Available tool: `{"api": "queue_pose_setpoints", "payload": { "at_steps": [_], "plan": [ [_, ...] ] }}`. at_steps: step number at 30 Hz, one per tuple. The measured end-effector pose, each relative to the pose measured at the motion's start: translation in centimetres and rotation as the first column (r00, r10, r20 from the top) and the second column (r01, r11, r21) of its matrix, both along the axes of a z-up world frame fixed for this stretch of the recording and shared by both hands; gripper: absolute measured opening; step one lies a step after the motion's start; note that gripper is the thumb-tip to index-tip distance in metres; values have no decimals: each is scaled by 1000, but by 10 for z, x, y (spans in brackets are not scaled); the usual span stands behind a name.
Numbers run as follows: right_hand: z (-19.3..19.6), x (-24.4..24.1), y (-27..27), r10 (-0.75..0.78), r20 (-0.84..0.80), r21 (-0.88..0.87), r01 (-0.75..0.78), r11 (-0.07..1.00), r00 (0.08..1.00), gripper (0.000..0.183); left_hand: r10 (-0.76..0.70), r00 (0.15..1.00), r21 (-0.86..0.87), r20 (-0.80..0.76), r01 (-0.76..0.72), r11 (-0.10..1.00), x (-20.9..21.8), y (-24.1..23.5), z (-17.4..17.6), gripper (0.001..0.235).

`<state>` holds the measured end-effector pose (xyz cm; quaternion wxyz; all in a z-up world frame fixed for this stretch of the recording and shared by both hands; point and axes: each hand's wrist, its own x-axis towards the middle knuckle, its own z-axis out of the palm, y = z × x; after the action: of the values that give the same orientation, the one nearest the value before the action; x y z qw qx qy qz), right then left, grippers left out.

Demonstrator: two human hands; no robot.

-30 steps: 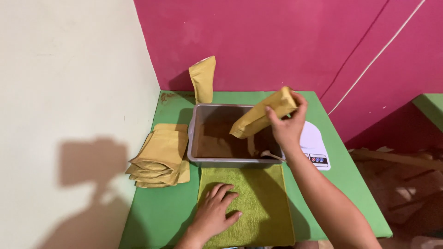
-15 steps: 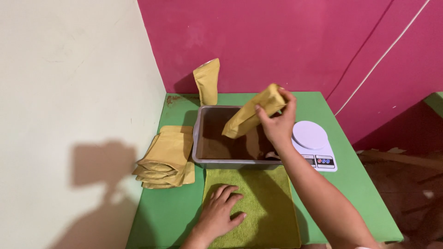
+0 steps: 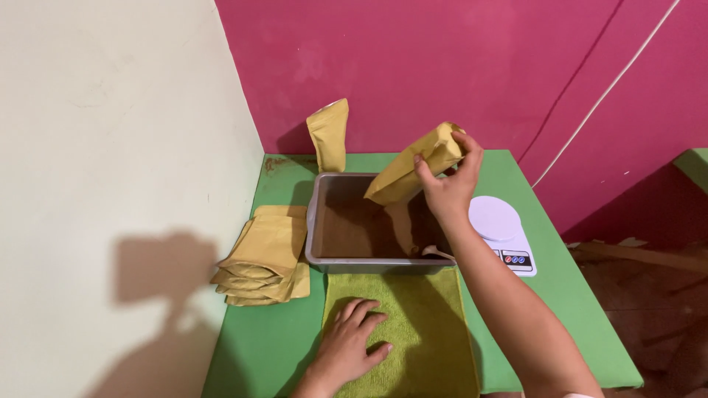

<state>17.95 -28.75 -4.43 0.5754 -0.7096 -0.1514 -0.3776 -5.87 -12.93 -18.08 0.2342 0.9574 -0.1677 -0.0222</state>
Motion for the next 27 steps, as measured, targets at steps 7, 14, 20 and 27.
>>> {"api": "queue_pose_setpoints", "payload": {
  "at_steps": [7,14,20,27],
  "plan": [
    [6,5,-13,-60,30,-10,60,998,998,64,-7,997,-40,71,10,999,-1,1,-3,57],
    [14,7,-34,-54,62,-91,59,994,997,65,-14,999,-1,-30,14,1000,0,0,6,58],
    [4,19,-55,-34,-117,-70,26,997,993,67,-10,1000,48,-5,10,999,2,-1,0,58],
    [-13,34,-67,-36,-379,67,66,996,924,65,-1,1000,52,-24,2,999,2,-1,3,58]
  ]
}}
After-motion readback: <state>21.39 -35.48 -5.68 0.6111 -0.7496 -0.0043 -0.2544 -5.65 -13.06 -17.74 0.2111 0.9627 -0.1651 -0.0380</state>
